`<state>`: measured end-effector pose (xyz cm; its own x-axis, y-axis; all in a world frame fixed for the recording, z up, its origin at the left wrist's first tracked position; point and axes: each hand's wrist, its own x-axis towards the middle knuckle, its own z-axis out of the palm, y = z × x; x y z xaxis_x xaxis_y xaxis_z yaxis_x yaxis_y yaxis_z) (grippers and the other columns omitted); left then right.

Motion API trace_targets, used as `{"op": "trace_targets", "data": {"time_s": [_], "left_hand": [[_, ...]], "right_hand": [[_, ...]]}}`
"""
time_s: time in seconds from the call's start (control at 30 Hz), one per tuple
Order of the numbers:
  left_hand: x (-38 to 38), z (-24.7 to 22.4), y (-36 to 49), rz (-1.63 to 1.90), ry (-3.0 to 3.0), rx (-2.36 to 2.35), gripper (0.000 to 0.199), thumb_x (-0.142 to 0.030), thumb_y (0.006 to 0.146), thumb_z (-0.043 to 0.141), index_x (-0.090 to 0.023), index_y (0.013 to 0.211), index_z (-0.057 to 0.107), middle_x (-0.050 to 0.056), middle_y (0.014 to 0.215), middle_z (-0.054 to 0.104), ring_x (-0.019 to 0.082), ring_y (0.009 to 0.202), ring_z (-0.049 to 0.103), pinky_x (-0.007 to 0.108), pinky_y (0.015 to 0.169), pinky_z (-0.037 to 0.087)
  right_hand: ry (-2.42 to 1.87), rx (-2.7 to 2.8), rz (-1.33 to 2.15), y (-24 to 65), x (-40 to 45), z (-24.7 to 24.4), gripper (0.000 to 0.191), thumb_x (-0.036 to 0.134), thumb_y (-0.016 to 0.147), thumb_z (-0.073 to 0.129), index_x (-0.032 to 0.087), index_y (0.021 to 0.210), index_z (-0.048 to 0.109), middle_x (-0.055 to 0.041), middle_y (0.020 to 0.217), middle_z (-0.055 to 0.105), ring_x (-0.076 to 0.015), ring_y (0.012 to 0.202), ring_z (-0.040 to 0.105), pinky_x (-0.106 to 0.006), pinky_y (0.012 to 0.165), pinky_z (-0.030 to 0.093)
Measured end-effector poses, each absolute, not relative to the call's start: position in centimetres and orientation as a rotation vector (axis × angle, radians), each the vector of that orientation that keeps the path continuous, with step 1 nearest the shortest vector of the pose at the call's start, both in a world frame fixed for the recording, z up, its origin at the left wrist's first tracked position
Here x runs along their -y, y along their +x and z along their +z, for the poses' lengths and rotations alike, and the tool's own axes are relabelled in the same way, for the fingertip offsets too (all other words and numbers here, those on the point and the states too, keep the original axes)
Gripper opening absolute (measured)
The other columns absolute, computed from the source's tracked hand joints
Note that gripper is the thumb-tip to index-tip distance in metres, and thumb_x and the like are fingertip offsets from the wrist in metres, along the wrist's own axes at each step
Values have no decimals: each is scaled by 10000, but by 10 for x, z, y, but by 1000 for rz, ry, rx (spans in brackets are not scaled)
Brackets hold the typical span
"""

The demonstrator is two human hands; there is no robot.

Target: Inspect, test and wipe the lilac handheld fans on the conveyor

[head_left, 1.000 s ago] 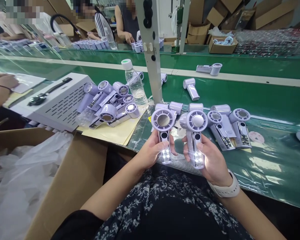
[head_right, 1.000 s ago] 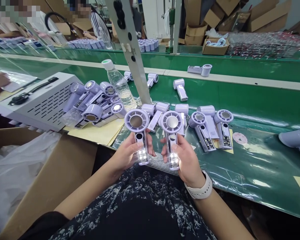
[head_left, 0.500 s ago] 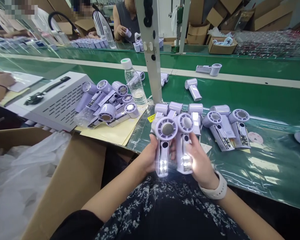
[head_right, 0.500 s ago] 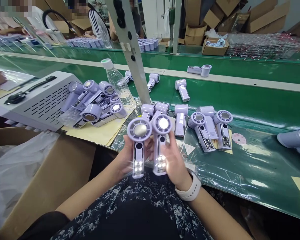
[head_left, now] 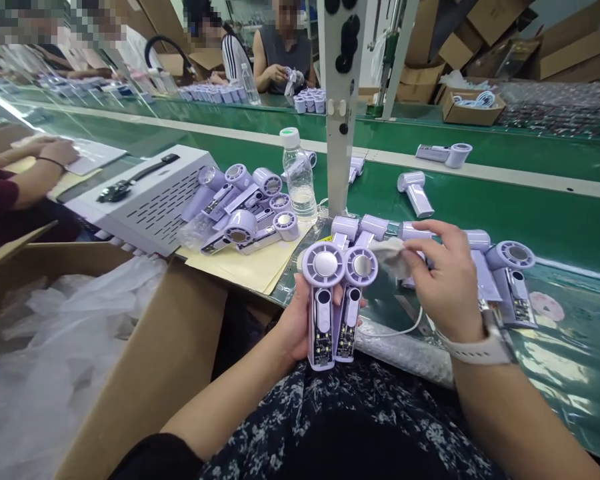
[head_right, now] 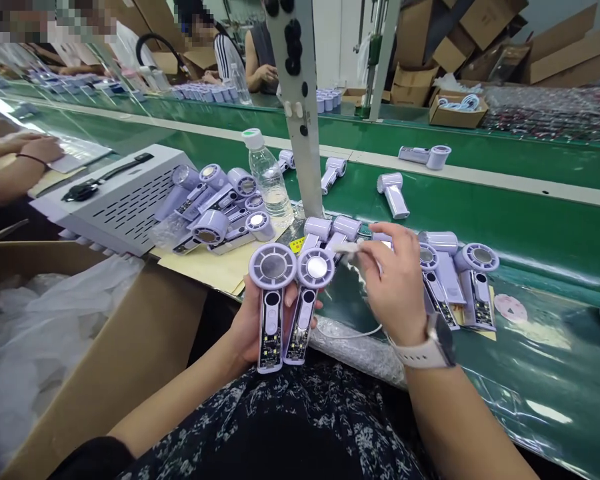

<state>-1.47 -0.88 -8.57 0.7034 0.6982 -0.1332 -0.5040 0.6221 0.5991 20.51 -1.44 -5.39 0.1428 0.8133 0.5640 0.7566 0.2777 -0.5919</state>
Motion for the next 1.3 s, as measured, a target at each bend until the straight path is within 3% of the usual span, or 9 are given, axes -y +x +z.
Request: {"op": "trace_targets", "data": {"time_s": [0.1, 0.2, 0.3, 0.5, 0.7, 0.87, 1.07, 1.2, 1.3], "left_hand": [[11, -82, -14, 630, 569, -317, 751, -911, 650, 599, -160, 667, 612, 106, 857, 722, 224, 783, 704, 312, 691, 602], [14, -76, -13, 520, 623, -252, 752, -902, 627, 635, -150, 641, 627, 103, 806, 702, 235, 796, 703, 323, 716, 606], [16, -73, -12, 473, 671, -244, 751, -887, 599, 673, -140, 675, 660, 82, 741, 674, 238, 788, 702, 326, 742, 607], [18, -76, -9, 545, 579, -321, 755, -898, 609, 648, -144, 638, 615, 76, 757, 669, 252, 822, 710, 345, 723, 617], [25, -80, -7, 568, 506, -290, 759, -896, 734, 522, -145, 643, 581, 130, 902, 720, 254, 814, 715, 344, 660, 606], [30, -84, -5, 382, 517, -254, 794, -932, 703, 496, -144, 654, 575, 126, 859, 723, 252, 746, 722, 331, 638, 589], [31, -92, -6, 267, 547, -356, 767, -877, 773, 502, -131, 806, 675, 121, 798, 727, 241, 714, 717, 310, 587, 552], [28, -93, -7, 341, 516, -342, 753, -865, 769, 519, -125, 704, 643, 100, 748, 689, 227, 696, 705, 297, 573, 560], [28, -92, -5, 359, 486, -311, 769, -870, 790, 469, -125, 668, 617, 122, 832, 702, 243, 770, 721, 317, 613, 595]], "right_hand": [[-1192, 1523, 664, 194, 32, -38, 78, 316, 954, 661, 295, 953, 736, -67, 1392, 587, -312, 1318, 537, -518, 1069, 471], [-952, 1302, 1290, 194, 36, -35, 477, 464, 907, 733, 390, 1357, 591, -66, 1424, 594, -293, 1223, 626, -475, 961, 556], [-828, 1214, 1589, 195, 36, -39, 665, 504, 819, 819, 322, 1407, 566, -87, 1246, 694, -267, 1020, 705, -411, 832, 606], [-994, 1222, 1457, 174, 36, -40, 324, 492, 930, 692, 248, 1123, 602, 7, 738, 680, -161, 461, 597, -287, 405, 489], [-1356, 1551, 784, 195, 16, -27, 491, 642, 992, 491, 219, 963, 740, -66, 775, 698, -250, 735, 664, -380, 678, 523], [-896, 1850, 1419, 209, -2, -6, 513, 600, 966, 572, 249, 1326, 675, -82, 1136, 736, -270, 1077, 687, -415, 929, 554], [-788, 2040, 1648, 198, -13, -5, 344, 348, 890, 726, 233, 1213, 698, -38, 1020, 751, -204, 873, 704, -298, 730, 581], [-949, 2048, 1327, 181, -7, -5, 236, 448, 925, 685, 238, 1026, 721, -31, 936, 736, -222, 840, 687, -308, 713, 545], [-1103, 2028, 1086, 175, -8, -9, 448, 593, 1003, 497, 232, 820, 689, -49, 835, 720, -237, 779, 666, -346, 715, 521]]}}
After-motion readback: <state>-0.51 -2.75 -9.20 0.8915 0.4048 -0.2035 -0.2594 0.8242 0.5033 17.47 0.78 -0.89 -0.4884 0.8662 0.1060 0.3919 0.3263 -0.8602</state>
